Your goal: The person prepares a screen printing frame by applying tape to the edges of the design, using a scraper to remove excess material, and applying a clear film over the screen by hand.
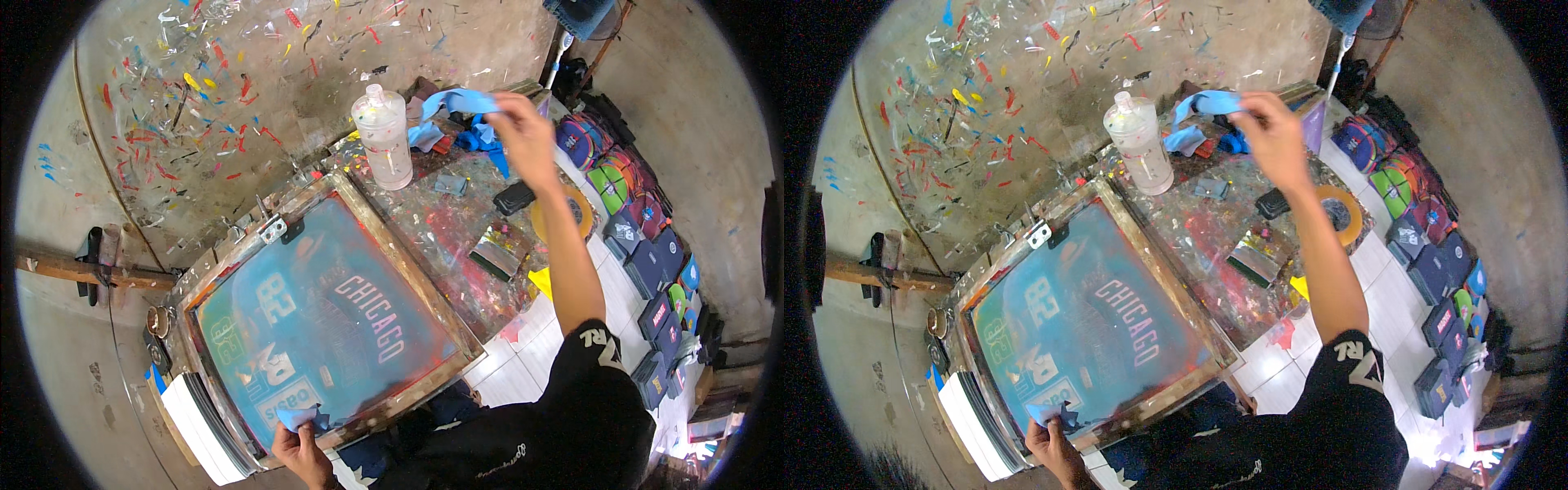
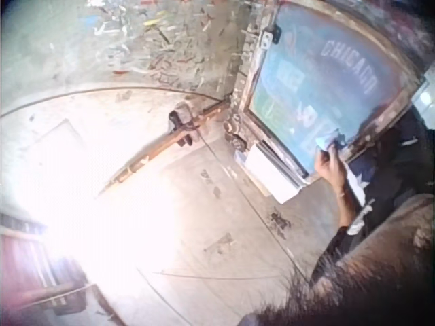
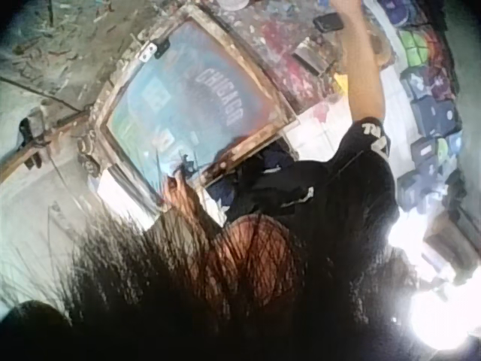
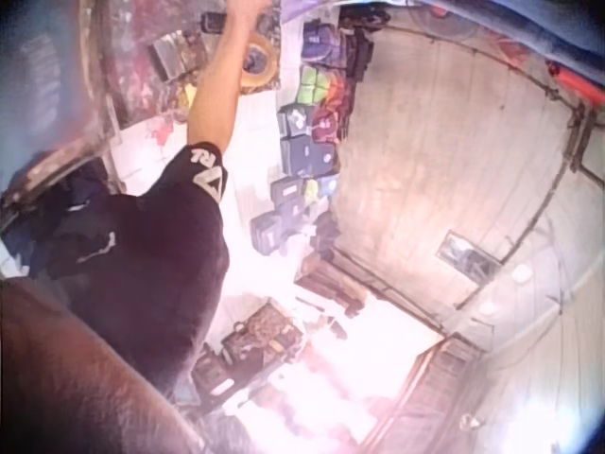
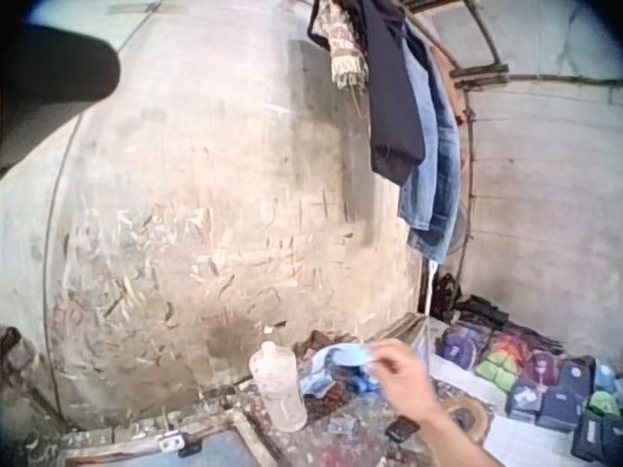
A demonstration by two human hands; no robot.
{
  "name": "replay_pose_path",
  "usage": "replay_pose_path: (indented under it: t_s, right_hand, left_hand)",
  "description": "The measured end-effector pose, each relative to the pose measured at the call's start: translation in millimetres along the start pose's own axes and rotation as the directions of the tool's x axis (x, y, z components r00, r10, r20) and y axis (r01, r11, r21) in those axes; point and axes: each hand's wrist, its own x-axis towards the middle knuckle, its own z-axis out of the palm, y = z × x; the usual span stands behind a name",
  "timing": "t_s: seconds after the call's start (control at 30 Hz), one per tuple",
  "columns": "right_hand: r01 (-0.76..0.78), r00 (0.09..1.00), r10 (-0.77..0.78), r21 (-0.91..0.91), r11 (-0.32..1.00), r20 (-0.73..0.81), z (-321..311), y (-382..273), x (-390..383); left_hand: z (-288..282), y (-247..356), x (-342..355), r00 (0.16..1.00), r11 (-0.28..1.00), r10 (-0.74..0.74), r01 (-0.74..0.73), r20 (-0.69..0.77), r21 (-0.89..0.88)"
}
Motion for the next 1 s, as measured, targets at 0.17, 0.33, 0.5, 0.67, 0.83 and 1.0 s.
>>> replay_pose_path:
  t_s: [0.17,0.33,0.5,0.67,0.83,1.0]
  right_hand:
    - [-0.334,0.941,0.336,0.282,0.899,0.043,-89.9,-80.8,-48.6]
    - [-0.576,0.807,0.517,0.186,0.796,0.284,-115.8,-152.8,-151.4]
    - [-0.765,0.595,0.549,0.203,0.612,0.587,-94.5,-203.4,-253.5]
    - [-0.944,0.305,0.715,0.098,0.316,0.629,-135.7,-165.8,-321.9]
    - [-0.93,0.329,0.826,0.005,0.368,0.458,-172.6,-100.9,-330.9]
    - [-0.825,0.527,0.84,-0.157,0.542,0.133,-145.2,38.7,-340.5]
  left_hand:
    - [38.0,31.3,-2.0,0.989,0.985,0.042,-0.016,0.144,-0.174]
    - [107.8,47.6,-16.2,0.892,0.951,0.043,0.102,0.45,-0.293]
    - [158.2,26.0,-76.4,0.631,0.969,0.175,0.025,0.756,-0.245]
    - [179.8,-11.0,-109.3,0.419,0.959,-0.005,0.259,0.908,-0.114]
    - [179.5,-4.7,-100.7,0.435,0.99,0.091,0.06,0.896,-0.13]
    - [149.4,-4.2,-84.4,0.439,0.984,0.02,0.149,0.898,-0.095]
